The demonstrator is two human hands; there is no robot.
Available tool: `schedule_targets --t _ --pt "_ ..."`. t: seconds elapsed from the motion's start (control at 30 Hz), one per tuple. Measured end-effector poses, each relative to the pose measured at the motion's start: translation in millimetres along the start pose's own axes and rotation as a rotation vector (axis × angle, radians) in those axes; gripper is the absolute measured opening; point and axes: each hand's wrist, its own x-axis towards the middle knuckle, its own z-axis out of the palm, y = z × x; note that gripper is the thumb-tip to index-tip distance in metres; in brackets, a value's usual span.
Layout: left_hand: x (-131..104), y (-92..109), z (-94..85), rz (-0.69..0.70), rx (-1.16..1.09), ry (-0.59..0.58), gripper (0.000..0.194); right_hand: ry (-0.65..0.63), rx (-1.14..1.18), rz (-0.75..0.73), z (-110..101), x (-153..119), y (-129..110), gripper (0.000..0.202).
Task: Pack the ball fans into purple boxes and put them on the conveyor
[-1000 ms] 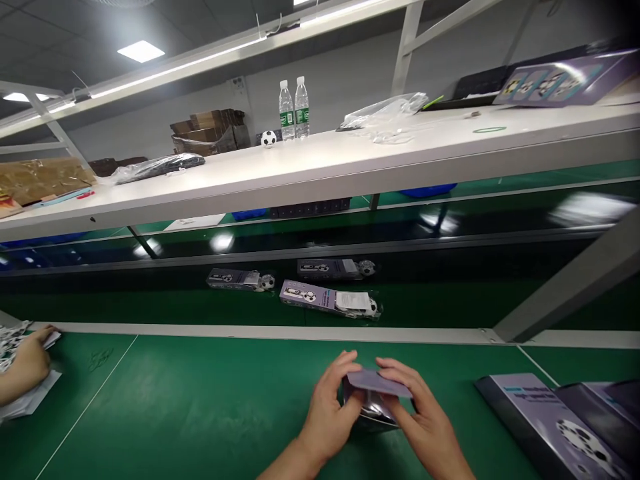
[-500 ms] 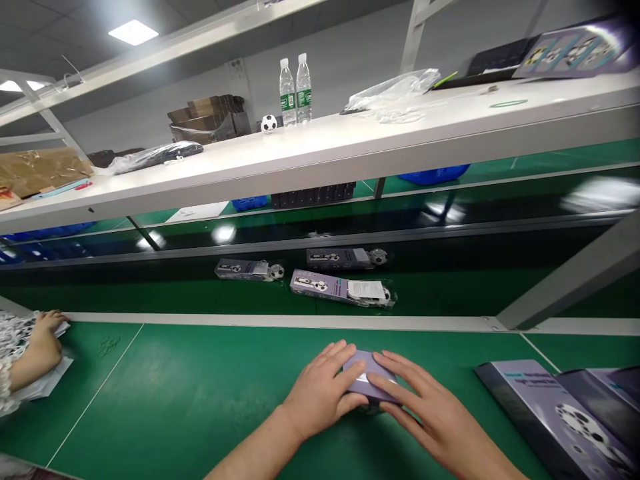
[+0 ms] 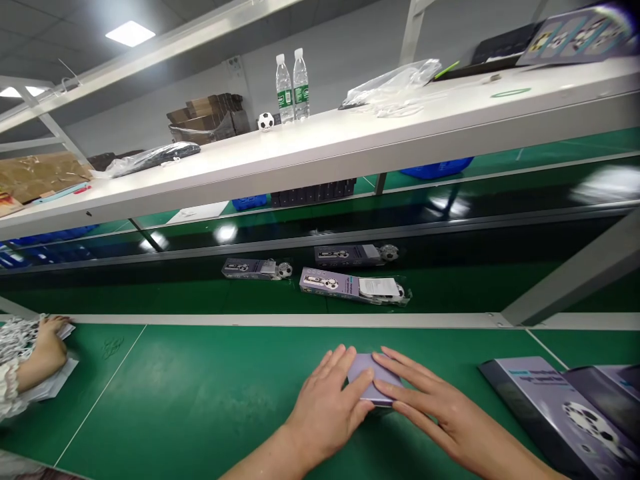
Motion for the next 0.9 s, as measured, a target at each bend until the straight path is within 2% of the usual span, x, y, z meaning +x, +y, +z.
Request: schedule_targets --t 0.07,0.13,0.23,0.3,0.4,0.5,0.57,0.6,0.63,0.7,0.77,0.83,0.9 --pt "-2.9 2.0 4.0 0.010 0.057 0.029 0.044 0.011 -0.097 -0.087 1.4 -3.6 1.3 0.041" --pt "-5.3 4.4 9.4 0.037 0.168 0.087 0.046 0.096 -0.178 -0.162 7.9 -8.3 1.6 0.047" --pt "-7.7 7.6 17.5 0.058 0.350 0.179 0.042 0.230 -0.280 -0.215 22.5 -14.8 0.2 0.054" --pt "-8.7 7.6 21.2 0.054 0.397 0.195 0.040 0.270 -0.343 -0.227 29.8 -16.9 -0.4 0.056" --pt "-10.1 3.7 24.1 0.069 0.327 0.172 0.044 0.307 -0.383 -0.242 32.2 -16.1 0.2 0.058" --pt "-9.0 -1.3 24.2 0.025 0.117 0.103 0.053 0.336 -0.363 -0.241 30.9 -14.3 -3.1 0.060" --pt "-3.0 -2.6 23.0 -0.084 -0.087 0.061 0.057 0.336 -0.365 -0.168 36.0 -12.8 -10.7 0.058" --pt "1.8 -2.2 22.1 -0.168 -0.190 0.053 0.056 0.326 -0.355 -0.075 41.5 -11.5 -16.2 0.058" --pt "7.7 -0.9 21.1 -0.272 -0.286 0.061 0.054 0.310 -0.330 0.050 48.6 -9.7 -22.2 0.063" --pt "20.8 4.4 19.6 -0.494 -0.449 0.096 0.052 0.273 -0.258 0.336 63.4 -5.8 -33.8 0.085" --pt "32.6 12.3 19.3 -0.641 -0.612 0.097 0.052 0.238 -0.229 0.513 70.2 -5.2 -39.8 0.095" --pt "41.1 21.0 19.3 -0.665 -0.790 0.020 0.058 0.225 -0.245 0.535 61.6 -14.1 -34.1 0.087" --pt "47.4 28.2 17.5 -0.615 -0.879 -0.108 0.066 0.226 -0.241 0.535 39.1 -36.0 -12.9 0.077"
